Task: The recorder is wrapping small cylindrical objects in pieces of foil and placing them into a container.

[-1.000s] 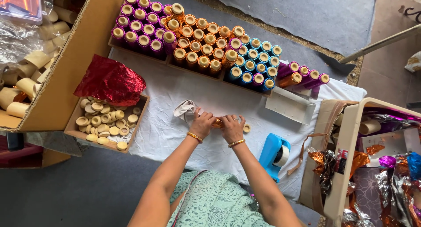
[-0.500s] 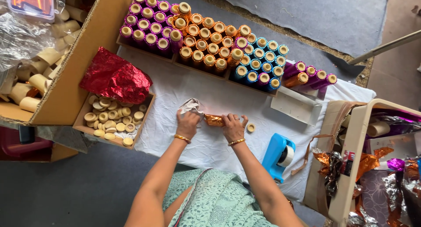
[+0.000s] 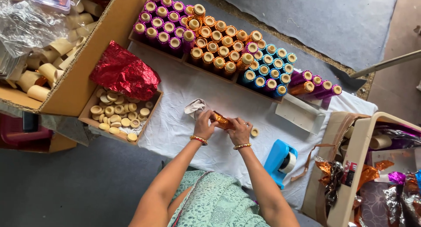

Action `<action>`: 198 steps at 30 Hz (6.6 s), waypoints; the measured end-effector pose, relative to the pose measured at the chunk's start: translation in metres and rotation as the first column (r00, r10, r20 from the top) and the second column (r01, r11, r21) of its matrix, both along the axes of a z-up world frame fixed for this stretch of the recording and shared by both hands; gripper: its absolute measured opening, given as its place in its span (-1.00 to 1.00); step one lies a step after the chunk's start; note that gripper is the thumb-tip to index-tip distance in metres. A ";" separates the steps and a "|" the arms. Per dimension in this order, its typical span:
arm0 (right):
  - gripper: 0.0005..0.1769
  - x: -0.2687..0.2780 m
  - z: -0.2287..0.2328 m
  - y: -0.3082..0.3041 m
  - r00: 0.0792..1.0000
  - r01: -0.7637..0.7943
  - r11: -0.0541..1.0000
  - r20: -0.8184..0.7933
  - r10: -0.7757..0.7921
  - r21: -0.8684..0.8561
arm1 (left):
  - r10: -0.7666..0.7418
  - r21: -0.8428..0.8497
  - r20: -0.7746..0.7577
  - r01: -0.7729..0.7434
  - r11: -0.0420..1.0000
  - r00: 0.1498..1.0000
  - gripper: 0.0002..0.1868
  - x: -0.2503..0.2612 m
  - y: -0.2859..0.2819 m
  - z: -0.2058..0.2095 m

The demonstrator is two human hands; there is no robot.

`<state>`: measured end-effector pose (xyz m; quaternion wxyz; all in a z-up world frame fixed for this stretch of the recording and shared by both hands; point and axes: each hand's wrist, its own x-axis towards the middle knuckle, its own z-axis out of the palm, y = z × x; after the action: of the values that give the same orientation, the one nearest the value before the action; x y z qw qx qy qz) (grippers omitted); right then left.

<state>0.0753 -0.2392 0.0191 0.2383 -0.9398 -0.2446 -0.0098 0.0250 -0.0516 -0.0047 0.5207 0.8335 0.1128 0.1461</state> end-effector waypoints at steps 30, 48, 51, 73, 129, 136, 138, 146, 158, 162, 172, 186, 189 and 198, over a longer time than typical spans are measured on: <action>-0.38 0.004 -0.010 -0.020 0.997 -0.019 0.983 -0.074 0.033 0.182 | 0.060 -0.223 -0.053 -0.071 0.972 0.997 -0.91 0.013 -0.027 0.009; -0.36 0.006 -0.018 -0.027 0.993 0.009 0.972 -0.114 0.019 0.235 | -0.014 -0.240 -0.015 0.010 0.971 1.000 -0.76 0.030 -0.003 -0.036; -0.37 0.007 -0.015 -0.027 0.991 0.033 0.971 -0.134 -0.001 0.237 | 0.125 -0.300 -0.028 -0.128 0.945 0.992 -0.69 0.010 0.000 -0.037; -0.38 0.011 -0.028 -0.036 0.996 0.022 0.973 -0.090 -0.001 0.232 | -0.056 -0.282 -0.125 0.019 0.959 0.991 -0.45 0.010 -0.014 0.042; -0.81 -0.172 -0.030 -0.279 0.383 0.905 0.375 -0.766 -0.516 0.200 | -0.408 0.486 -0.195 0.450 0.749 0.892 -0.34 0.003 -0.013 0.022; -0.78 -0.177 -0.004 -0.261 0.378 0.921 0.327 -0.686 -0.622 0.212 | -0.409 0.487 -0.205 0.455 0.746 0.889 -0.35 0.003 -0.014 0.023; -0.67 -0.180 -0.005 -0.258 0.289 0.957 0.189 -0.803 -0.522 0.221 | -0.401 0.486 -0.198 0.445 0.752 0.894 -0.36 0.003 -0.014 0.023; -0.30 -0.188 -0.004 -0.251 -0.010 0.965 -0.244 -0.915 -0.404 0.098 | -0.394 0.484 -0.196 0.438 0.757 0.898 -0.36 0.003 -0.014 0.020; -0.45 -0.193 -0.026 -0.266 -0.081 0.982 -0.191 -0.913 -0.400 -0.004 | -0.386 0.496 -0.210 0.438 0.750 0.898 -0.36 0.003 -0.014 0.020; -0.55 -0.194 -0.033 -0.266 -0.127 0.960 -0.277 -0.946 -0.297 -0.042 | -0.388 0.483 -0.208 0.439 0.758 0.898 -0.35 0.004 -0.014 0.021; -0.67 -0.250 -0.135 -0.293 0.145 0.981 -0.026 -0.818 -0.557 0.191 | -0.365 0.491 -0.157 0.394 0.777 0.917 -0.44 0.003 -0.012 0.007; -0.81 -0.036 0.005 -0.067 0.852 0.375 0.887 -0.478 -0.214 0.270 | -0.360 0.473 -0.130 0.377 0.796 0.924 -0.37 0.004 -0.019 0.003; -0.81 0.006 0.000 -0.024 0.912 0.209 0.932 -0.402 -0.077 0.297 | -0.357 0.486 -0.133 0.375 0.789 0.924 -0.36 0.004 -0.019 -0.001; -0.94 0.016 -0.003 0.024 0.986 0.094 0.995 -0.144 -0.090 0.020 | -0.343 0.489 -0.116 0.354 0.797 0.932 -0.46 0.002 -0.020 -0.010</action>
<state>0.0910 -0.2155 0.0162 0.2671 -0.9451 -0.1831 0.0430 0.0275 -0.0712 -0.0151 0.3027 0.9478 -0.0785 0.0632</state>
